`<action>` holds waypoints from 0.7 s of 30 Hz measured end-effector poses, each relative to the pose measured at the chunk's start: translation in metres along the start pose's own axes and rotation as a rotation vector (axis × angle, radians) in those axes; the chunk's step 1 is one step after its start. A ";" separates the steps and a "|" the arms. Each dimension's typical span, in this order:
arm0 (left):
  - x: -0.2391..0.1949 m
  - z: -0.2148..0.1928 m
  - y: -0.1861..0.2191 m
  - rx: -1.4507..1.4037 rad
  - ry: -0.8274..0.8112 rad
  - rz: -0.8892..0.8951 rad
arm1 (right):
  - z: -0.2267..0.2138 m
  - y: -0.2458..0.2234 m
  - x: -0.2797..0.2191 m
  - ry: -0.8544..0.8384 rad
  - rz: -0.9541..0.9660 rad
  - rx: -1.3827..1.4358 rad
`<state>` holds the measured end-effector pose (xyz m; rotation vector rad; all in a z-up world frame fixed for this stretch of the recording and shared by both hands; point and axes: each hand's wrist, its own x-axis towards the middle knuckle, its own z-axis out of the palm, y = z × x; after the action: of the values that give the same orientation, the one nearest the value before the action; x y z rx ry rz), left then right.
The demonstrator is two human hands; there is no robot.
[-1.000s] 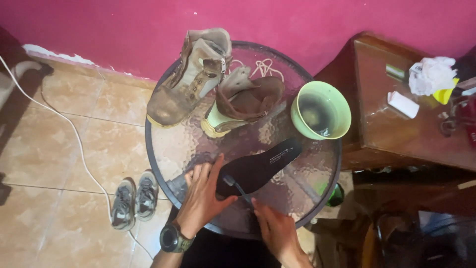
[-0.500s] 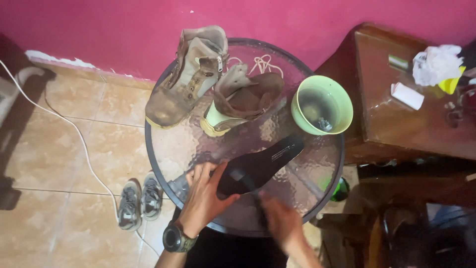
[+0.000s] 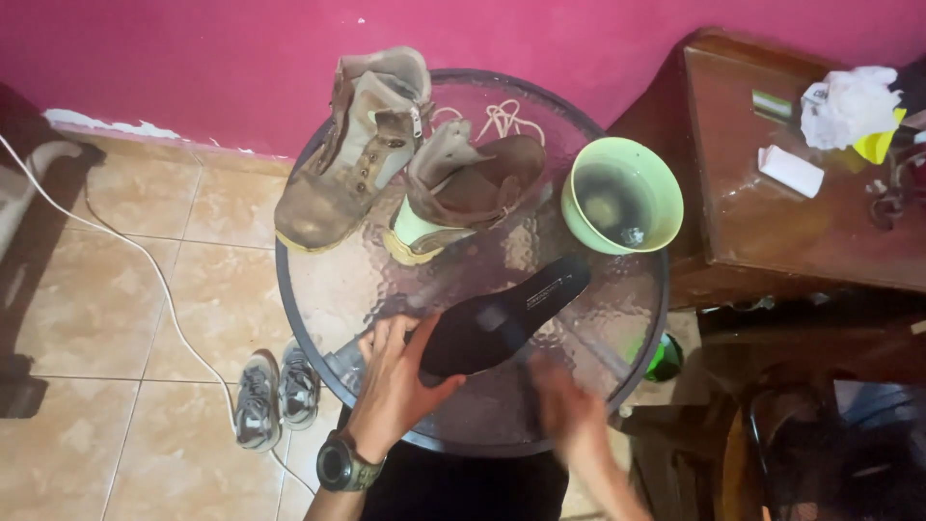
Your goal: The person cleans the sole of a brown boot using a toothbrush dipped in water from a bowl. They then remove the insole from the boot and scrub it with the toothbrush before placing it back on the table.
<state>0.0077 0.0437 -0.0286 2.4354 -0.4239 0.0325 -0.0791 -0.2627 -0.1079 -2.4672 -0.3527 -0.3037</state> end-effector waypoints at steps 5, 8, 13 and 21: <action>-0.001 0.001 -0.001 0.009 -0.001 0.004 | -0.067 -0.006 0.060 0.073 0.422 -0.336; 0.002 0.004 -0.002 0.030 0.018 0.012 | -0.039 -0.013 0.035 0.076 0.462 0.130; 0.000 -0.004 0.003 -0.013 0.015 0.021 | -0.007 -0.069 0.019 -0.252 0.192 -0.045; -0.003 0.002 -0.002 0.010 0.002 0.004 | -0.052 -0.021 0.041 0.067 0.315 -0.253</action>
<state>0.0052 0.0444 -0.0317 2.4444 -0.4292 0.0395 -0.0542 -0.2708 -0.0430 -2.7009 0.1120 -0.3118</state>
